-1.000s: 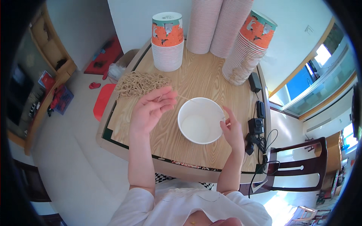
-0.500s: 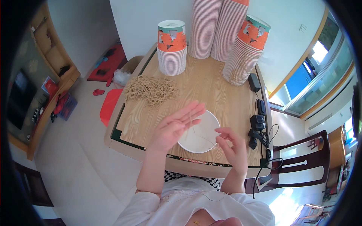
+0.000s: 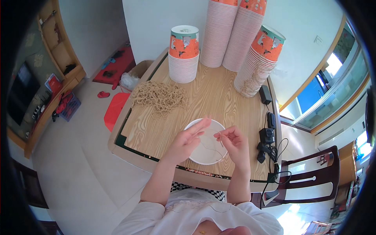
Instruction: Attaching elastic rubber bands to the rims of patterned paper buckets for packaging.
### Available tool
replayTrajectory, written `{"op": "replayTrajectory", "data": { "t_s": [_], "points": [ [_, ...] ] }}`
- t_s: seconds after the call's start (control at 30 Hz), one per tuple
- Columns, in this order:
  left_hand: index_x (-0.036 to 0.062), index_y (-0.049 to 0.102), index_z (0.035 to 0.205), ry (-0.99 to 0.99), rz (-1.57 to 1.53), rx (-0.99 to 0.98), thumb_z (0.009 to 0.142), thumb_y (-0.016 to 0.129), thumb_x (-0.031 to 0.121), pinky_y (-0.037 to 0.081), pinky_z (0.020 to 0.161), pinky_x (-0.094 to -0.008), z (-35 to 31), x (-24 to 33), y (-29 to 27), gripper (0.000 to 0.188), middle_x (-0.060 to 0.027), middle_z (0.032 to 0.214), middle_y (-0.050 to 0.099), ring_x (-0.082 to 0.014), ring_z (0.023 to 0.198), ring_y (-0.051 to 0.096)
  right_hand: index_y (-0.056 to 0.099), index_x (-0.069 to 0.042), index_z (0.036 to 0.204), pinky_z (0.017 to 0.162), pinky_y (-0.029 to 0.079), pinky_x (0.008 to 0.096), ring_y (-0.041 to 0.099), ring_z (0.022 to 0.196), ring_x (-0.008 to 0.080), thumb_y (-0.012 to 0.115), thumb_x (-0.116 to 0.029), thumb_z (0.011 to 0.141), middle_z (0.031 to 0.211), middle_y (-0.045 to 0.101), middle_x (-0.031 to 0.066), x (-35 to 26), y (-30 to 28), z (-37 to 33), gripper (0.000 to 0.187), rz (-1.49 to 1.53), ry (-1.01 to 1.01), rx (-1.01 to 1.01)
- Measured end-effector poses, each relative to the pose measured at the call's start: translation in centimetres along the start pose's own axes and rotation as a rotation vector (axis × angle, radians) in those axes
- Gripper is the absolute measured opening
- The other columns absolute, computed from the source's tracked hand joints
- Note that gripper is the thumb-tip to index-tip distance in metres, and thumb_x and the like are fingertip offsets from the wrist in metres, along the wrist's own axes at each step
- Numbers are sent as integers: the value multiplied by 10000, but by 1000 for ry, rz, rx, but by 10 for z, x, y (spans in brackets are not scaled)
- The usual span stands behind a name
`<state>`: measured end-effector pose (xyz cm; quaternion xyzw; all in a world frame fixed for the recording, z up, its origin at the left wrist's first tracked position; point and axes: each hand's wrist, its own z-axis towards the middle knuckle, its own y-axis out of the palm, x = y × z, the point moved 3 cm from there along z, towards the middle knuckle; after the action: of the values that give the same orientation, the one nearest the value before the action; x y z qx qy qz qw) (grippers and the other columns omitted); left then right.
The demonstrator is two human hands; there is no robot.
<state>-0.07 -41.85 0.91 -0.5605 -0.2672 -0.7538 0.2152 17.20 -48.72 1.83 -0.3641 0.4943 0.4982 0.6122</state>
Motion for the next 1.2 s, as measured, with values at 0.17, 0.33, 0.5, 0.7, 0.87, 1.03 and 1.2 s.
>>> {"op": "replayTrajectory", "data": {
  "t_s": [0.17, 0.33, 0.5, 0.7, 0.87, 1.03, 1.2],
  "points": [
    [29, 471, 1318, -215, 779, 136, 839, 623, 65, 388, 1032, -369, 5, 9, 10, 504, -131, 1337, 482, -223, 1247, 471, 614, 4, 896, 704, 477, 237, 623, 777, 104, 642, 2, 837, 843, 647, 39, -8, -2, 7, 65, -110, 15, -93],
    [45, 599, 1150, 185, 177, 147, 802, 688, 42, 493, 812, -297, 15, 7, 30, 359, -86, 1078, 610, -165, 895, 612, 636, 4, 887, 677, 460, 236, 595, 744, 97, 656, -1, 822, 830, 639, 27, -16, 5, 10, 68, -354, 14, -241],
    [33, 624, 1072, -64, 256, 176, 792, 711, 61, 451, 628, -234, 17, -5, 29, 294, -4, 821, 593, -74, 663, 509, 632, 6, 908, 745, 462, 233, 591, 816, 93, 641, 32, 826, 861, 640, 32, -13, -7, 13, 86, -308, 16, -270],
    [12, 673, 866, -42, 354, 264, 785, 716, 50, 387, 561, -226, 18, -17, 24, 99, 7, 703, 539, -60, 607, 451, 615, 12, 951, 748, 460, 229, 590, 816, 96, 631, 41, 830, 844, 631, 33, -7, -21, 14, 126, -261, 27, -249],
    [3, 674, 830, 7, 322, 325, 785, 716, 47, 383, 562, -219, 19, -18, 20, 75, -3, 713, 548, -66, 609, 459, 624, -5, 948, 748, 454, 240, 577, 800, 90, 674, 5, 807, 852, 629, 16, 2, -40, 15, 150, -164, 28, -57],
    [0, 668, 828, 21, 294, 327, 793, 714, 50, 402, 576, -211, 20, -19, 18, 77, 3, 731, 563, -57, 631, 470, 637, -12, 962, 742, 458, 249, 582, 789, 109, 705, -9, 780, 860, 635, 31, -11, -29, 15, 194, -282, -135, -134],
    [0, 652, 840, -1, 256, 303, 807, 700, 49, 417, 591, -211, 23, -21, 22, 77, 10, 744, 574, -51, 646, 484, 658, 0, 892, 705, 456, 255, 588, 779, 126, 705, -9, 781, 834, 647, 40, -1, -34, 13, 121, -395, -58, -180]
  ]
}}
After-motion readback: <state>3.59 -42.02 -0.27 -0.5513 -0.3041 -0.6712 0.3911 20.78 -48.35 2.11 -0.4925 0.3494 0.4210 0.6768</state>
